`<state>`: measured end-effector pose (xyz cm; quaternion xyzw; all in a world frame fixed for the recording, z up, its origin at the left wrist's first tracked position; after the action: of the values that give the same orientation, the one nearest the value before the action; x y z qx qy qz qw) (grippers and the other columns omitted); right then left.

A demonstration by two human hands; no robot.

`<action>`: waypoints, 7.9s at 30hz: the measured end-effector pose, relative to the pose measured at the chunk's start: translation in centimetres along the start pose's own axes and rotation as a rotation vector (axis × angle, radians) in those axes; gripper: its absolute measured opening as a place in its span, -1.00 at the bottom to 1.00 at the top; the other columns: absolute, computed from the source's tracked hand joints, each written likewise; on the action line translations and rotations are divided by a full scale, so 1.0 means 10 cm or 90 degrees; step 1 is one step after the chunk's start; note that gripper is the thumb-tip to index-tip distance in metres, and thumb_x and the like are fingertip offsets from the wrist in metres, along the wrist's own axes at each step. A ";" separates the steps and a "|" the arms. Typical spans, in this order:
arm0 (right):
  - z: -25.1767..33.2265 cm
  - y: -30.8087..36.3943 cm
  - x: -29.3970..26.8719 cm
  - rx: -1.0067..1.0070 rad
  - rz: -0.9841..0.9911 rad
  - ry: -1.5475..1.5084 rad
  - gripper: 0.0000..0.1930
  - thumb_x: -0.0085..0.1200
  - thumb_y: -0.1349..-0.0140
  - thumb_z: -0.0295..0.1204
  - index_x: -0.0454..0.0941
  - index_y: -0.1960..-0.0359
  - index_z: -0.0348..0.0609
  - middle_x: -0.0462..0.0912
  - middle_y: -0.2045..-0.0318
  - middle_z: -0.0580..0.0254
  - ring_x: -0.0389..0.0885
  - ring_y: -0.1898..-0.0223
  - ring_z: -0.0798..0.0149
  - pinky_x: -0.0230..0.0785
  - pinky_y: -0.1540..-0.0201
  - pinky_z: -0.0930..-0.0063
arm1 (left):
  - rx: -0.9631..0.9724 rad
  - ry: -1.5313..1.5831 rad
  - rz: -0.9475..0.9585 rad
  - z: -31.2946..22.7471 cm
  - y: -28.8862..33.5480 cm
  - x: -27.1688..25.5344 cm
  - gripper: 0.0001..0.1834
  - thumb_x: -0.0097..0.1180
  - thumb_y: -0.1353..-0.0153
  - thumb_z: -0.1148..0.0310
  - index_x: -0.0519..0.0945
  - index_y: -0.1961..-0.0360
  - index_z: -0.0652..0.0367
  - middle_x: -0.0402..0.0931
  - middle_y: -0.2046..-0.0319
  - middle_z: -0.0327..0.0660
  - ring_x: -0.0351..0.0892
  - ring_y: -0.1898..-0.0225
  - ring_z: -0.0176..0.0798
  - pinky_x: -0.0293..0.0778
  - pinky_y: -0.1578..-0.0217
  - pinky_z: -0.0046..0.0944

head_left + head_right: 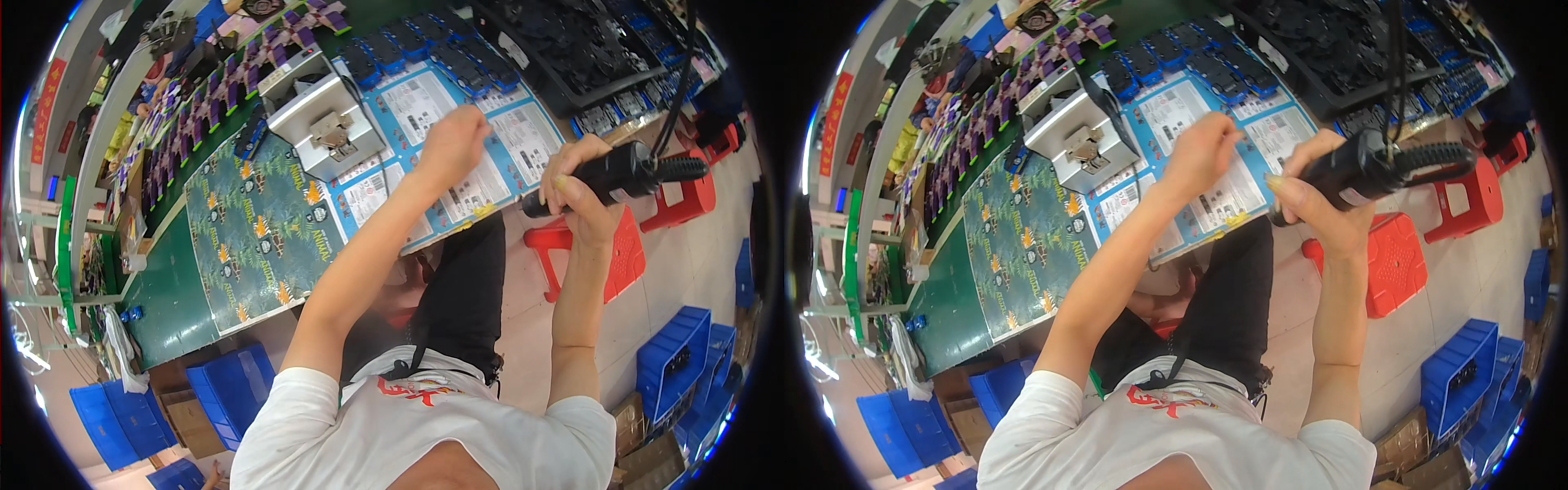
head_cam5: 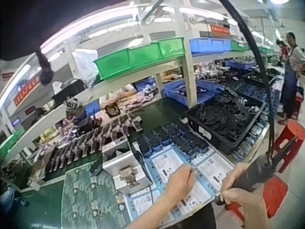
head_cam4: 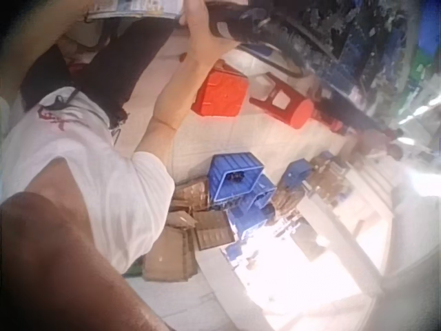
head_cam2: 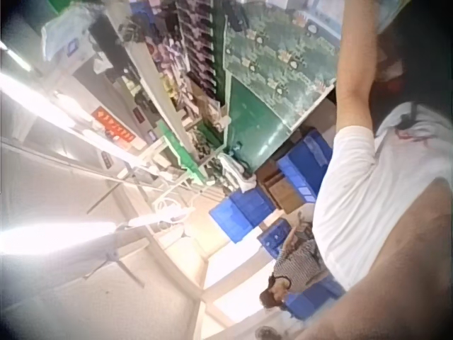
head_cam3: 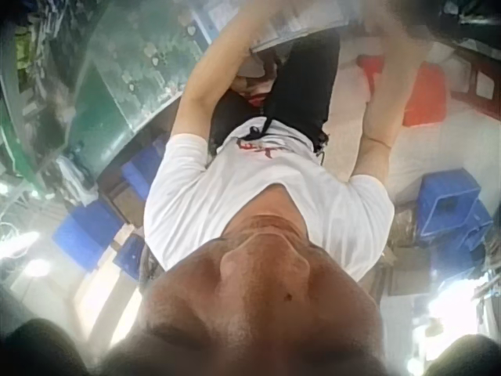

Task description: Assembling toy cars using an electric screwdriver.

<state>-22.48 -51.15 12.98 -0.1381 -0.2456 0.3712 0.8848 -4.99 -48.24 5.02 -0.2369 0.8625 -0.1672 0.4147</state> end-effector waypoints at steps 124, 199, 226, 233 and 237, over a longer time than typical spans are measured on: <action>-1.76 1.66 1.77 0.473 0.093 -0.009 -0.73 0.22 -0.28 -0.40 0.57 0.17 -0.43 0.68 0.44 0.14 0.66 0.52 0.41 0.53 0.47 0.61 | -0.521 0.907 -0.347 0.47 2.41 -1.13 -0.76 0.16 -0.33 0.29 0.56 0.08 0.21 0.64 0.18 -0.03 0.70 0.24 -0.15 0.66 0.24 -0.15; -0.65 -1.01 2.50 -0.250 0.294 -0.596 -0.83 0.22 -0.20 -0.46 0.49 0.48 -0.20 0.51 0.68 0.26 0.48 0.71 0.40 0.35 0.59 0.57 | -0.509 0.829 -0.326 0.82 2.17 -1.32 -0.75 0.19 -0.16 0.57 0.57 0.10 0.31 0.66 0.17 -0.02 0.68 0.24 -0.21 0.66 0.22 -0.19; -1.09 -0.84 2.51 -0.074 0.111 0.218 -0.74 0.34 -0.12 -0.38 0.57 0.62 -0.21 0.52 0.75 0.41 0.46 0.72 0.54 0.27 0.63 0.60 | -0.531 0.812 -0.312 0.85 2.18 -1.34 -0.74 0.20 -0.15 0.56 0.58 0.10 0.30 0.66 0.20 -0.04 0.66 0.32 -0.27 0.63 0.28 -0.23; -0.44 -0.83 2.45 -0.225 0.117 0.030 -0.82 0.29 -0.14 -0.43 0.61 0.56 -0.21 0.51 0.74 0.38 0.47 0.72 0.52 0.26 0.61 0.64 | -0.537 0.805 -0.311 0.84 2.19 -1.34 -0.74 0.20 -0.15 0.56 0.58 0.10 0.29 0.67 0.20 -0.05 0.66 0.33 -0.27 0.62 0.28 -0.23; -0.67 -1.02 2.54 -0.203 0.278 -0.583 -0.84 0.20 -0.20 -0.48 0.49 0.48 -0.23 0.51 0.66 0.26 0.48 0.71 0.40 0.35 0.59 0.58 | -0.528 0.814 -0.295 0.80 2.13 -1.29 -0.74 0.20 -0.16 0.56 0.57 0.10 0.29 0.67 0.20 -0.04 0.66 0.33 -0.27 0.62 0.27 -0.23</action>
<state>2.50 -40.18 20.14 -0.1423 -0.6255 0.5272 0.5573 2.65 -24.17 -1.93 -0.4035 0.8541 -0.0181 -0.3278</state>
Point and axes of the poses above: each hand's wrist, its own y-axis away from the middle knuckle, its own x-axis out of the palm, z = x × y, the point moved 9 cm from there along -y, towards the middle knuckle
